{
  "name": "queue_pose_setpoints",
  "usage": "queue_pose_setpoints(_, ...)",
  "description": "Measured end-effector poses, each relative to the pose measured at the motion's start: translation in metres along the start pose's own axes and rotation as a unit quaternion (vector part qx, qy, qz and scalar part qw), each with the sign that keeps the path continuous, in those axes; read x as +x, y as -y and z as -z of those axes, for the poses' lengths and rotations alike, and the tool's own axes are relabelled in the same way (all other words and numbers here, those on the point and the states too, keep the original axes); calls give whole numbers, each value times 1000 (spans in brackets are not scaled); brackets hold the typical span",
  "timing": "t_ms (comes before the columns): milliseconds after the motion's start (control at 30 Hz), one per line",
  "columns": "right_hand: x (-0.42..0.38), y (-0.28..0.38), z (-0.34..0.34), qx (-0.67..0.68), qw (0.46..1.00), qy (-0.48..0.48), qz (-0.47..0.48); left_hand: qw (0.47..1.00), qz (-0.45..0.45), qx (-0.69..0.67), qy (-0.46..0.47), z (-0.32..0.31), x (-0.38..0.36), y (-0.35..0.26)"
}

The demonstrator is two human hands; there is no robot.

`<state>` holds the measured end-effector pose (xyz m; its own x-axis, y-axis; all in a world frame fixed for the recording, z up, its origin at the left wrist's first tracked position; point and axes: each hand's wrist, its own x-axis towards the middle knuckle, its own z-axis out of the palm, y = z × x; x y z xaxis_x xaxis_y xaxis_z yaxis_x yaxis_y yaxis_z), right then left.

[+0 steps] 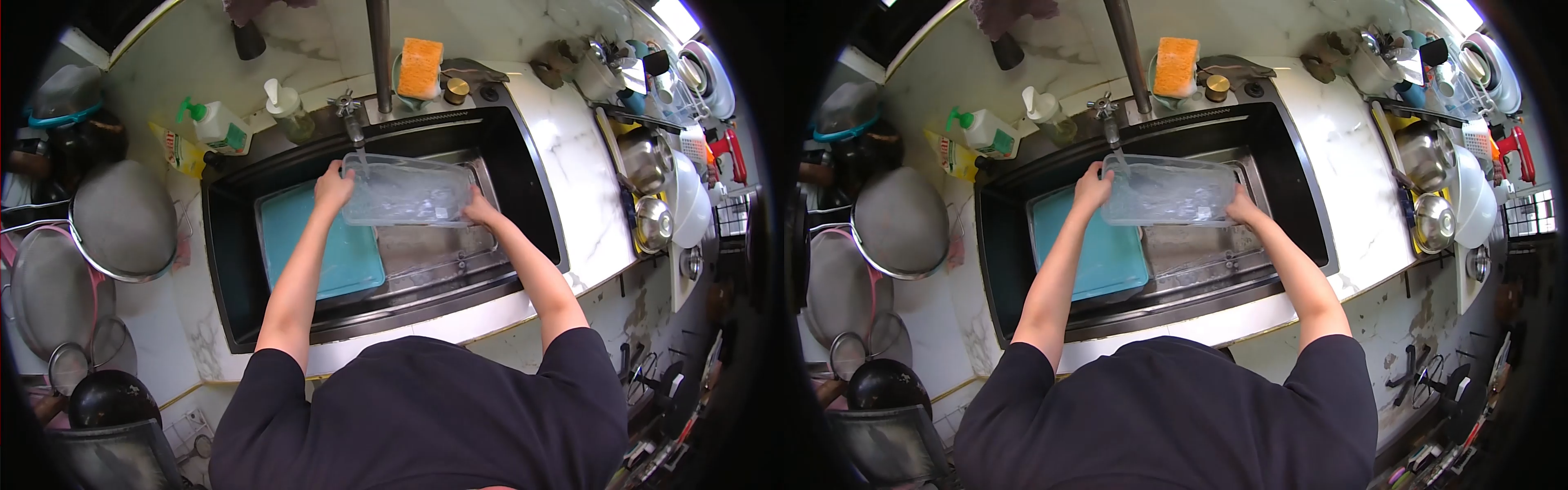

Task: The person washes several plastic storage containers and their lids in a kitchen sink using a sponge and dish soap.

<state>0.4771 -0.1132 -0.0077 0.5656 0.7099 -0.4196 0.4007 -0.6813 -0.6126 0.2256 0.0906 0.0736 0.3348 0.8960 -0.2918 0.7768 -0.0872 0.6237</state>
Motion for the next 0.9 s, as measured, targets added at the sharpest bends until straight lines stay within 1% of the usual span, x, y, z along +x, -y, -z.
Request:
queue_pose_setpoints(33,-3,14,-4,41,998,37,-19,1000,2,29,0,7,-1,5)
queue_pose_setpoints(67,-4,24,-6,81,993,76,-38,1000,4,29,-4,12,0,15)
queue_pose_setpoints(100,1,28,-14,25,997,63,-22,999,0,45,-11,14,3,31)
queue_pose_setpoints(133,4,29,-19,24,997,67,-18,998,-3,60,-18,16,5,47)
queue_pose_setpoints(167,2,37,-22,-38,998,21,36,998,1,59,-21,12,13,74)
queue_pose_setpoints(200,0,45,-23,-100,991,-25,91,1000,10,-2,-28,2,23,108)
queue_pose_setpoints(233,-5,55,-21,-64,990,-48,115,997,20,-63,-35,-3,24,128)
queue_pose_setpoints(267,-12,68,-15,-65,990,-43,117,997,25,-63,-36,-1,14,129)
queue_pose_setpoints(333,-29,98,2,5,983,-71,168,972,146,-184,21,3,-6,118)
queue_pose_setpoints(367,-42,116,12,-11,983,-80,164,971,148,-185,20,-6,-4,123)
queue_pose_setpoints(433,-44,118,16,-14,979,-96,177,977,117,-170,-46,-34,6,140)
queue_pose_setpoints(467,-44,117,19,-17,975,-115,188,977,117,-171,-45,-39,6,137)
queue_pose_setpoints(500,-45,115,24,-7,980,-107,169,983,54,-157,-81,-44,6,134)
queue_pose_setpoints(533,-44,107,27,-9,980,-109,169,983,-9,-142,-117,-50,6,130)
queue_pose_setpoints(567,-40,95,27,13,978,-123,170,983,-11,-144,-116,-52,6,122)
queue_pose_setpoints(600,-33,78,25,34,975,-135,172,980,-52,-144,-125,-50,3,110)
queue_pose_setpoints(633,-20,54,21,56,969,-130,204,976,-93,-144,-132,-47,0,99)
queue_pose_setpoints(667,-9,34,12,55,969,-131,203,976,-94,-145,-131,-44,-4,88)
queue_pose_setpoints(733,5,1,-4,137,965,-110,196,983,-84,-142,-80,-35,-12,63)
queue_pose_setpoints(767,10,-5,-9,157,978,-45,128,983,-86,-142,-78,-25,-18,49)
queue_pose_setpoints(800,4,2,-7,157,978,-47,127,992,-58,-99,-60,-14,-25,33)
queue_pose_setpoints(833,-6,18,-6,171,983,13,62,997,-29,-55,-42,-5,-30,23)
queue_pose_setpoints(867,-12,27,-6,183,980,73,-3,997,-30,-53,-41,2,-31,20)
queue_pose_setpoints(900,-7,22,-15,185,980,74,-2,997,-31,-23,-63,11,-31,20)
